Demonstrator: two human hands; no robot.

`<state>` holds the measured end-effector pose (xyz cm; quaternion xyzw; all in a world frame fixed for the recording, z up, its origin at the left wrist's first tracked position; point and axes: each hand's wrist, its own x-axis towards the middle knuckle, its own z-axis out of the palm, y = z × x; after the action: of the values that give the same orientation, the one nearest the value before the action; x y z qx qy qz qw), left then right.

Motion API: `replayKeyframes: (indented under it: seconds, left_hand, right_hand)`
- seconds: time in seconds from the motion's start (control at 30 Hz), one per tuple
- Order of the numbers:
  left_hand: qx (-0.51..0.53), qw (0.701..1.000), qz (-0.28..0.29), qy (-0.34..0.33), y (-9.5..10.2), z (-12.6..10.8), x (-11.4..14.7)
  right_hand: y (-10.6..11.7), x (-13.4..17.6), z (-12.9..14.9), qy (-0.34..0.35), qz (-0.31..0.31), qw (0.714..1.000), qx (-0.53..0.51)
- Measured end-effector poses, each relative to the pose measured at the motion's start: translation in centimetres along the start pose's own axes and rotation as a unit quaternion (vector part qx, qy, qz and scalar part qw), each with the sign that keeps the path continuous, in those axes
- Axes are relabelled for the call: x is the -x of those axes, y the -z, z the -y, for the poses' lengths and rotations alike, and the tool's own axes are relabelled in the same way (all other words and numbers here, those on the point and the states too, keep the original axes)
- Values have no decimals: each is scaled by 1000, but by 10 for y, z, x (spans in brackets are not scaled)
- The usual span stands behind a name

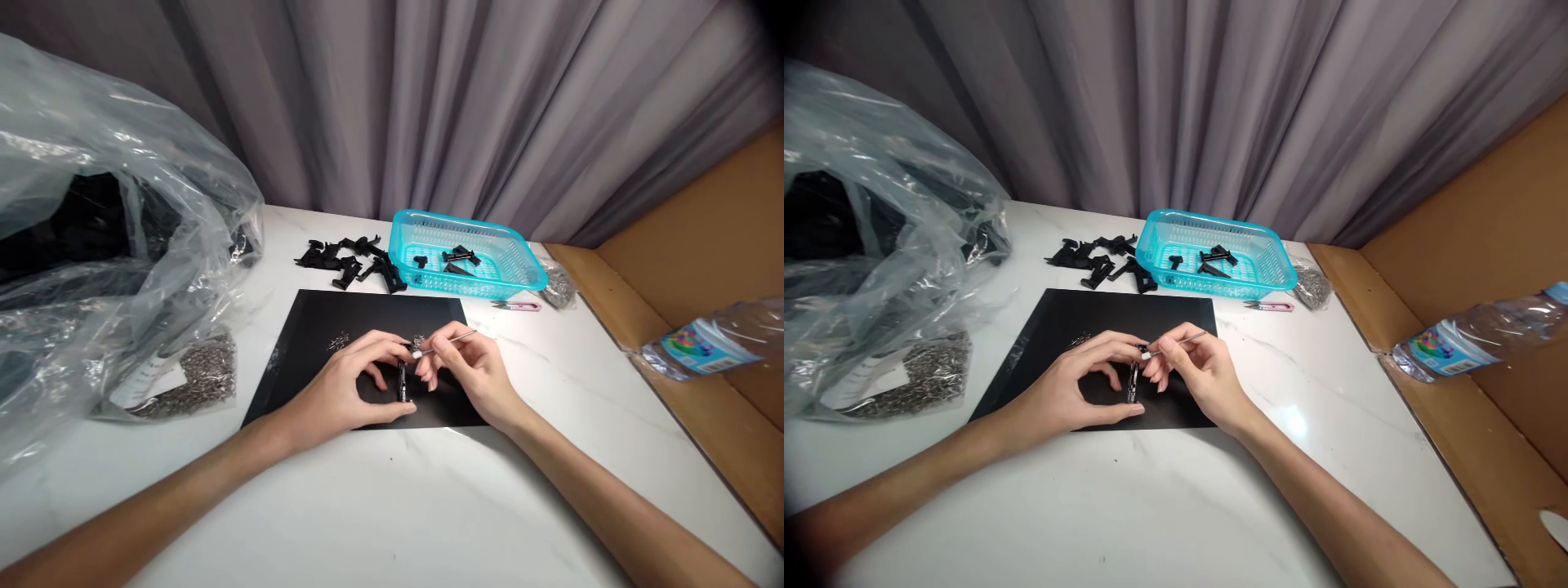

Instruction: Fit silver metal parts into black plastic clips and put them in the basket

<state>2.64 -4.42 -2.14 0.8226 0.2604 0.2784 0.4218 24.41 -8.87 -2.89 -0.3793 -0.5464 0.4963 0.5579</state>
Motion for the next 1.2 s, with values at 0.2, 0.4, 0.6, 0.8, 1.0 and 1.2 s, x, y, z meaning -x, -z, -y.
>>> replayKeyframes:
  seconds: [0.2,0.4,0.6,0.8,1.0,1.2]
  left_hand:
    - [86,996,1,33,-2,-5,-2]
    - [51,997,-44,34,-2,-8,-5]
    - [31,998,-48,31,-3,-8,-6]
    - [10,998,-60,33,-5,-2,-3]
    - [-40,998,-47,6,-4,-1,0]
    - [-40,999,-31,5,-4,-2,1]
  right_hand:
    - [-2,-2,-2,-13,10,1000,-8]
    - [-2,-3,-6,-18,19,1000,-17]
    - [-1,-2,-9,25,-34,997,69]
    - [6,1,-1,115,-76,966,220]
    - [-1,5,6,98,20,953,286]
    - [-3,6,2,103,30,951,290]
